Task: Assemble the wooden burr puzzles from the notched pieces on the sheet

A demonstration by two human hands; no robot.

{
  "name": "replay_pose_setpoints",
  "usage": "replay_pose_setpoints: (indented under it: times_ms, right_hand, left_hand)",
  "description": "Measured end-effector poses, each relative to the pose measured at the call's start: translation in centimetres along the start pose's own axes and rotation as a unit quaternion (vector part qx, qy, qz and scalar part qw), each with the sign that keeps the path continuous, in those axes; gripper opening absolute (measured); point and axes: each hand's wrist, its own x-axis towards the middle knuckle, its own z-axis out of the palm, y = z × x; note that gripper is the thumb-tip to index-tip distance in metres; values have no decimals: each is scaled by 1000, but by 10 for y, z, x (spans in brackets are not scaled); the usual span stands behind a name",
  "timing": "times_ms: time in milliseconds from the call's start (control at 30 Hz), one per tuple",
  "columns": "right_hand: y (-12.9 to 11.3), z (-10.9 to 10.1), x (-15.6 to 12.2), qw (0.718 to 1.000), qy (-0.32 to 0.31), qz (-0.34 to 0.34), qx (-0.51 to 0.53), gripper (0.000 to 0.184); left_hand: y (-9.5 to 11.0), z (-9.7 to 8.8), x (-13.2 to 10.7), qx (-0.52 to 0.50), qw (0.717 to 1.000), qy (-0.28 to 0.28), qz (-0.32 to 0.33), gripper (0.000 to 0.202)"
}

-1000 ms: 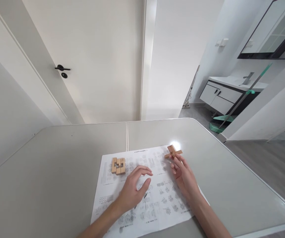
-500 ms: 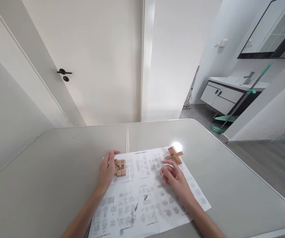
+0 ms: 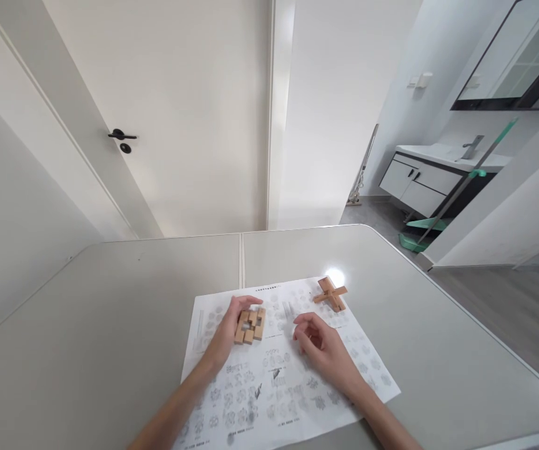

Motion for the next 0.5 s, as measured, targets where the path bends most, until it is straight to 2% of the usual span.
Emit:
replay_pose_setpoints:
  times_ms: [100, 167, 200, 367, 500]
  right_hand:
    - [-3, 1, -4, 994, -10, -55, -96, 21]
    - [-4, 2, -6, 985, -32, -98, -142, 32]
    - [-3, 3, -7, 979, -41, -117, -162, 40]
    - [3, 7, -8, 950, -54, -179, -250, 60]
    - [6, 9, -6, 942, -55, -186, -275, 62]
  left_hand:
    - [4, 3, -6, 36, 997, -63, 16, 57]
    - [7, -2, -7, 101, 991, -83, 41, 44]
    - [8, -7, -7, 139, 985, -90, 57, 45]
    - [5, -33, 1, 270, 942, -140, 140, 87]
    - [-3, -39, 6, 332, 914, -153, 177, 91]
